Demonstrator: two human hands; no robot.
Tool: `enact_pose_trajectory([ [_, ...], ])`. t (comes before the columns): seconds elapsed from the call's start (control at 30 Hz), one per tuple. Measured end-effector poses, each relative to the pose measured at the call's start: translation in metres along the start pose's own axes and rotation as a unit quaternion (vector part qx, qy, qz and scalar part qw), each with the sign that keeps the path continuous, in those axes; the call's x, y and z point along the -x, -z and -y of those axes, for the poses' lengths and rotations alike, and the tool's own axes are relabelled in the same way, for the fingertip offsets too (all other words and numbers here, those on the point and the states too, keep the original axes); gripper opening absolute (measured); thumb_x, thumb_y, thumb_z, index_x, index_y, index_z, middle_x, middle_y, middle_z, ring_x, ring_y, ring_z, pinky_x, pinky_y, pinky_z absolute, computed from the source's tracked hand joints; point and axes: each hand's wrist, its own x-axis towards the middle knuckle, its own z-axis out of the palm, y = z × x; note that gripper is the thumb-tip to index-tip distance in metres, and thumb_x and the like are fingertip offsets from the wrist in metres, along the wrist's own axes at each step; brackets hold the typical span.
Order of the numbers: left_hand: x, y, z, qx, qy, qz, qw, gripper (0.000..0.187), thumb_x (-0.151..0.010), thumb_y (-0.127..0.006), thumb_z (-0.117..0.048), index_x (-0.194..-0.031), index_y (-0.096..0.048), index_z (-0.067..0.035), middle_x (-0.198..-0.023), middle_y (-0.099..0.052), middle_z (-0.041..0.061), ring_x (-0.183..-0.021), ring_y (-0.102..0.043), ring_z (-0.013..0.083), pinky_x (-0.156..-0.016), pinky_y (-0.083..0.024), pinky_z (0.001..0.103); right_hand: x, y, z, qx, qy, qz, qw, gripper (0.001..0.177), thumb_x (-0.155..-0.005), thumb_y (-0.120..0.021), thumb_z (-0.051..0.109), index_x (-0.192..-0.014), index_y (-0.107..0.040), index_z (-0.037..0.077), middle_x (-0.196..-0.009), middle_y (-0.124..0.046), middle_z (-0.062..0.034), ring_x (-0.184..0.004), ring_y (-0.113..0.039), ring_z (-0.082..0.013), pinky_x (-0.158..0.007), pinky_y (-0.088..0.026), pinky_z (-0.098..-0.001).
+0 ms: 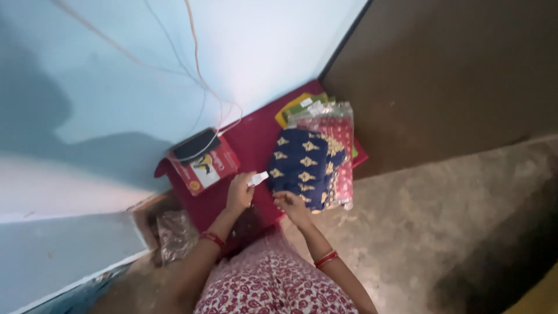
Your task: The person takes several items of clothing and objects out of a bag, inspects them, and puts them into a backpack.
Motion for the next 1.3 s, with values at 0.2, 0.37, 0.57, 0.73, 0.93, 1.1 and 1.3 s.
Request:
enact_pose_trajectory([
  [0.2, 0.030, 0.020, 0.017, 0.001, 0.037, 0.019, 0.999, 0.047, -0.080, -0.070, -0.002, -0.126, -0.065, -0.008, -0.107, -0.067, 0.018, -0.101, -0.063, 0.0401, -0.087, -0.050, 0.049, 0.040, -0.039, -0.033, -0.015, -0.013, -0.053, 0.998, 0.024, -0.096, -0.070, 0.013, -0.118, -0.072, 0.002, -0.096, -0.072, -0.0028, -0.084, -0.065, -0.0085, -0.074, -0.053, -0.0243],
  [0.37, 0.041, 0.034, 0.074, -0.039, 0.019, -0.035, 0.998, 0.046, -0.080, -0.072, -0.003, -0.124, -0.064, -0.005, -0.115, -0.068, 0.020, -0.109, -0.063, 0.0412, -0.096, -0.049, 0.049, 0.069, -0.063, -0.047, -0.023, -0.084, -0.067, 0.994, 0.024, -0.095, -0.070, 0.013, -0.117, -0.072, 0.003, -0.098, -0.073, -0.0010, -0.084, -0.065, -0.0082, -0.070, -0.053, -0.0254],
  [0.57, 0.026, 0.049, 0.111, -0.073, 0.073, -0.030, 0.994, 0.049, -0.082, -0.070, -0.001, -0.129, -0.062, -0.002, -0.116, -0.065, 0.022, -0.112, -0.060, 0.0432, -0.099, -0.046, 0.050, 0.063, -0.066, -0.080, -0.043, -0.067, -0.072, 0.994, 0.023, -0.096, -0.069, 0.014, -0.116, -0.074, 0.003, -0.096, -0.075, -0.0028, -0.083, -0.067, -0.0100, -0.072, -0.055, -0.0248],
  [0.73, 0.012, 0.055, 0.136, -0.150, 0.074, -0.039, 0.985, 0.058, -0.080, -0.066, 0.002, -0.137, -0.056, 0.000, -0.129, -0.058, 0.025, -0.122, -0.054, 0.0442, -0.105, -0.044, 0.051, 0.042, -0.049, -0.047, -0.006, -0.070, -0.108, 0.992, 0.023, -0.094, -0.072, 0.012, -0.113, -0.075, 0.002, -0.091, -0.076, -0.0032, -0.078, -0.066, -0.0098, -0.070, -0.053, -0.0257],
  [0.93, -0.006, 0.071, 0.074, -0.247, 0.162, 0.026, 0.955, 0.064, -0.085, -0.065, -0.006, -0.147, -0.047, 0.000, -0.143, -0.052, 0.022, -0.134, -0.047, 0.0398, -0.105, -0.042, 0.054, -0.002, -0.006, -0.021, 0.071, -0.044, -0.197, 0.977, 0.021, -0.093, -0.074, 0.011, -0.113, -0.076, 0.005, -0.092, -0.077, -0.0041, -0.082, -0.070, -0.0102, -0.074, -0.056, -0.0258],
  [1.1, 0.001, 0.033, 0.055, -0.251, 0.073, 0.036, 0.965, 0.067, -0.082, -0.065, -0.009, -0.145, -0.046, 0.003, -0.147, -0.047, 0.024, -0.139, -0.041, 0.0442, -0.114, -0.032, 0.057, -0.027, 0.032, -0.006, 0.192, 0.103, -0.346, 0.913, 0.037, -0.078, -0.080, 0.010, -0.114, -0.073, 0.007, -0.104, -0.075, -0.0074, -0.095, -0.070, -0.0213, -0.082, -0.056, -0.0340],
  [1.3, 0.018, -0.042, 0.066, -0.155, 0.011, 0.109, 0.982, 0.059, -0.084, -0.067, -0.009, -0.141, -0.052, -0.002, -0.147, -0.050, 0.021, -0.140, -0.043, 0.0419, -0.119, -0.034, 0.051, -0.044, 0.055, 0.020, 0.351, 0.115, -0.496, 0.786, 0.069, -0.062, -0.092, 0.017, -0.123, -0.065, -0.004, -0.113, -0.064, -0.0254, -0.103, -0.060, -0.0426, -0.088, -0.049, -0.0476],
])
